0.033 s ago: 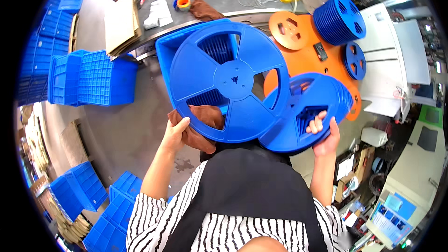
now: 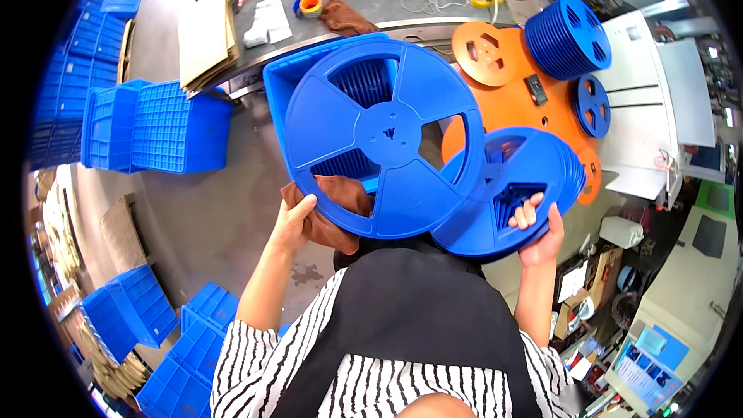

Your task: The person wipes blue plastic spools with a brown cloth, handling them one at a time. They pick up each spool from a blue crate, wipe the surface, and place it into a stack on an orange table.

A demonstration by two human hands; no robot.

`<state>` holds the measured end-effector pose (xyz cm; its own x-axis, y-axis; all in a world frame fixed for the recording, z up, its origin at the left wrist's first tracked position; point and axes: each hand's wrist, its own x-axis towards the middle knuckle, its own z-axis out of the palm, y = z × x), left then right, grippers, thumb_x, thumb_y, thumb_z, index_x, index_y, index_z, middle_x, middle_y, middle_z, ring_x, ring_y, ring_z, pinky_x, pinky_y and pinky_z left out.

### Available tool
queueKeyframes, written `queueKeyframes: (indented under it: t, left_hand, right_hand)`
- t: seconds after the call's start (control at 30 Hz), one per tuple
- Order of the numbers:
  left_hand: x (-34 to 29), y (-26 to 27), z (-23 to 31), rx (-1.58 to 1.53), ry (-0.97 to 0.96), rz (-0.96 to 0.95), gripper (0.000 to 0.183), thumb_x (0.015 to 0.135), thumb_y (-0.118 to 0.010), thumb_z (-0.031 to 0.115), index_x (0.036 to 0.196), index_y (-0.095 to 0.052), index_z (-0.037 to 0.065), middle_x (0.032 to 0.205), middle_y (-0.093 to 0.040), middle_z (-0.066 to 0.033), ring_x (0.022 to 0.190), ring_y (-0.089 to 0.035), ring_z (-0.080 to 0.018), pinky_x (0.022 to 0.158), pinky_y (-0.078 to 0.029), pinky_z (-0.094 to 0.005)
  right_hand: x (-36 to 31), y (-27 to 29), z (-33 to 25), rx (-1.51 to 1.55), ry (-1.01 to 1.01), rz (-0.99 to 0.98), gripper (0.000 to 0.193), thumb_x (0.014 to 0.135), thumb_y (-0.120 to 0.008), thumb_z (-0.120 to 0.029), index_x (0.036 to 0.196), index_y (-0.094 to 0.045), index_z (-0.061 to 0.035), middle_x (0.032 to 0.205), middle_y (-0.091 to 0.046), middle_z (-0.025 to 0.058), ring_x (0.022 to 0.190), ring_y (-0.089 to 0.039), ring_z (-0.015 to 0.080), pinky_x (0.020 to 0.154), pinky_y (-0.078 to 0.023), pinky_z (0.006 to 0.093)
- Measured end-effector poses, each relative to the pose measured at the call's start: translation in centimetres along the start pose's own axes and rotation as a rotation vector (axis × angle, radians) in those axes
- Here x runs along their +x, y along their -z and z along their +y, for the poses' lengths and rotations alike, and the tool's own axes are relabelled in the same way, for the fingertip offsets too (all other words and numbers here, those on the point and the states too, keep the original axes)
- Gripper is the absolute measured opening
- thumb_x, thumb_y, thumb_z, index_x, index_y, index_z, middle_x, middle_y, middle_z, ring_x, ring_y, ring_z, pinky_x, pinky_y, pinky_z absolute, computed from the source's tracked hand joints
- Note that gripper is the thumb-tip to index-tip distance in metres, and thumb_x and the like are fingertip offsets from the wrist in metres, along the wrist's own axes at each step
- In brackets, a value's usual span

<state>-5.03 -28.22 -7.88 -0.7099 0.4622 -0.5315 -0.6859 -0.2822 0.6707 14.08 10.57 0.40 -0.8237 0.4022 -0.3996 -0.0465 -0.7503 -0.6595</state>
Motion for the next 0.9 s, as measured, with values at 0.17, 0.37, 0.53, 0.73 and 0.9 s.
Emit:
queueKeyframes:
  t: [0.17,0.37,0.53,0.73,0.9]
  left_hand:
    - [0.6,1.4,0.8,-0.116,0.097,-0.053,0.057,0.084,-0.066,0.026,0.13,-0.042,0.004,0.121,-0.054,-0.0157,0.114,-0.056,-0.0297,0.094,-0.048,-0.0458]
    - [2.5,4.4,1.2,0.033,0.193,0.111,0.053,0.088,-0.062,0.023,0.133,-0.041,0.003,0.124,-0.054,-0.0164,0.114,-0.056,-0.028,0.1,-0.044,-0.0429]
    - [6.8,5.8,1.3,0.378,0.14,0.296,0.041,0.09,-0.059,0.023,0.125,-0.052,0.002,0.116,-0.061,-0.0125,0.109,-0.059,-0.0249,0.093,-0.046,-0.0387]
    - [18.4,11.8,-4.9,0.932,0.091,0.544,0.035,0.091,-0.058,0.025,0.118,-0.059,0.003,0.104,-0.067,-0.0184,0.099,-0.064,-0.0309,0.084,-0.049,-0.0385]
    - [24.8,9.4,-6.2,0.706,0.011,0.492,0.024,0.091,-0.056,0.019,0.111,-0.061,0.006,0.099,-0.067,-0.0127,0.092,-0.064,-0.0246,0.081,-0.048,-0.0349]
  right_hand:
    - [-0.5,-0.8,2.0,0.043,-0.037,0.088,0.034,0.091,-0.056,-0.037,0.104,-0.056,-0.0059,0.071,-0.048,0.0031,0.068,-0.048,0.0173,0.073,-0.047,0.0367]
    - [-0.5,-2.0,3.2,0.027,-0.043,0.092,0.031,0.094,-0.051,-0.033,0.107,-0.055,-0.0052,0.074,-0.048,0.0031,0.071,-0.049,0.0174,0.077,-0.049,0.0369]
    - [-0.9,-1.9,3.3,0.016,-0.018,0.139,0.031,0.094,-0.051,-0.032,0.109,-0.054,-0.0061,0.075,-0.048,0.0032,0.072,-0.048,0.017,0.077,-0.049,0.0371]
    - [-2.1,-2.1,3.5,0.055,0.056,0.186,0.03,0.095,-0.049,-0.03,0.11,-0.053,-0.0042,0.075,-0.049,0.0042,0.072,-0.049,0.0183,0.08,-0.05,0.0382]
    - [-3.3,-1.8,3.9,0.024,0.098,0.273,0.03,0.094,-0.05,-0.03,0.109,-0.054,-0.0042,0.074,-0.049,0.0049,0.072,-0.049,0.0186,0.078,-0.049,0.038]
